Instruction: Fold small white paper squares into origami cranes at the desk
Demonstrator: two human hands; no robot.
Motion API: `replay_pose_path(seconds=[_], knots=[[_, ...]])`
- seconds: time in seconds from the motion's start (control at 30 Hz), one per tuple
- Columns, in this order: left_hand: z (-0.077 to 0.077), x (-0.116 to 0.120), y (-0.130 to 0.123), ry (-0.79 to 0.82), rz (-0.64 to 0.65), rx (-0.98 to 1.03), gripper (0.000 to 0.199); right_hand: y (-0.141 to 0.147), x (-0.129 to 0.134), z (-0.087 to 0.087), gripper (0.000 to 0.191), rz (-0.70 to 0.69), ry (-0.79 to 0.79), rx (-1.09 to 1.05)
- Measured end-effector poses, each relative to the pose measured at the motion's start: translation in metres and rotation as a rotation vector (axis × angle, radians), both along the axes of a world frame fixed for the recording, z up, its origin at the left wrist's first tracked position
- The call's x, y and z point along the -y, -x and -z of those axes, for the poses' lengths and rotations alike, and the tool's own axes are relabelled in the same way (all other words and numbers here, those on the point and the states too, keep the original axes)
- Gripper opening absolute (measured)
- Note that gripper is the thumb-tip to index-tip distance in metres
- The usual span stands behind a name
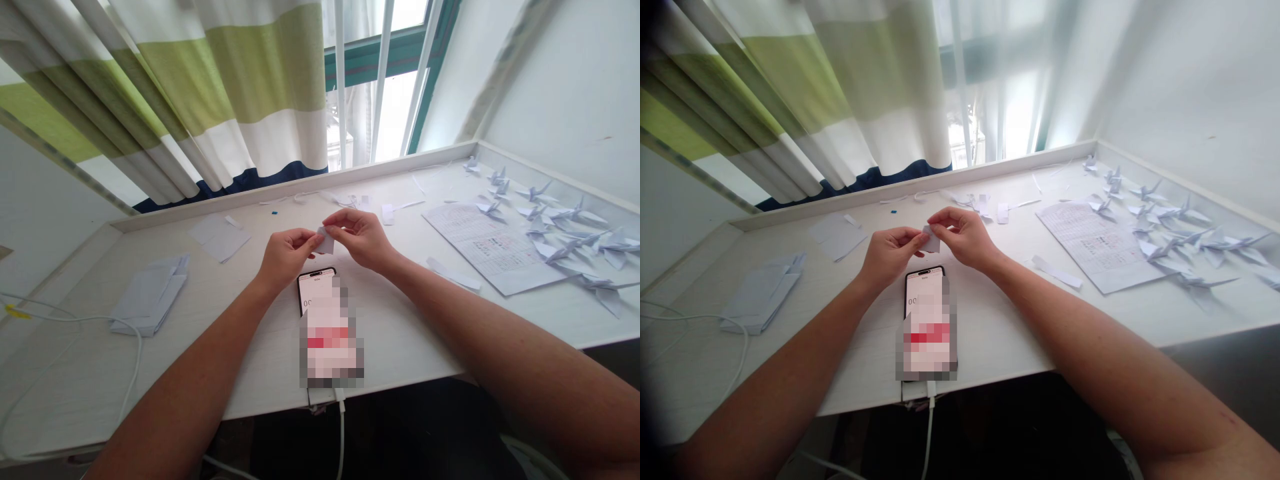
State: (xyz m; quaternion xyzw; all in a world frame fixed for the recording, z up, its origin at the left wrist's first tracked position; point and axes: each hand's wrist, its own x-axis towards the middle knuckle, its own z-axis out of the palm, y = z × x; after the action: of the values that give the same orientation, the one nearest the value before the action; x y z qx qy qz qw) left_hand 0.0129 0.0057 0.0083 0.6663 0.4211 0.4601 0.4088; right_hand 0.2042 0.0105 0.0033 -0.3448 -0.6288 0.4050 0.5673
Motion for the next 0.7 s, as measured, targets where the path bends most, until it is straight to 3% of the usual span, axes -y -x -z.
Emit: replay_pose_path(seconds=[0.37,0.7], knots=[[-0.0055,0.0008,0.0010,0.140,0.080,0.072,0.043,0.0011,0.0009,0.0032,0.010,-0.012,-0.022,0.025],[-0.0050,-0.0012,0.0016,0.081,0.067,0.011,0.044,0.0019,0.0022,0.0019,0.014,-0.028,0.011,0.006]])
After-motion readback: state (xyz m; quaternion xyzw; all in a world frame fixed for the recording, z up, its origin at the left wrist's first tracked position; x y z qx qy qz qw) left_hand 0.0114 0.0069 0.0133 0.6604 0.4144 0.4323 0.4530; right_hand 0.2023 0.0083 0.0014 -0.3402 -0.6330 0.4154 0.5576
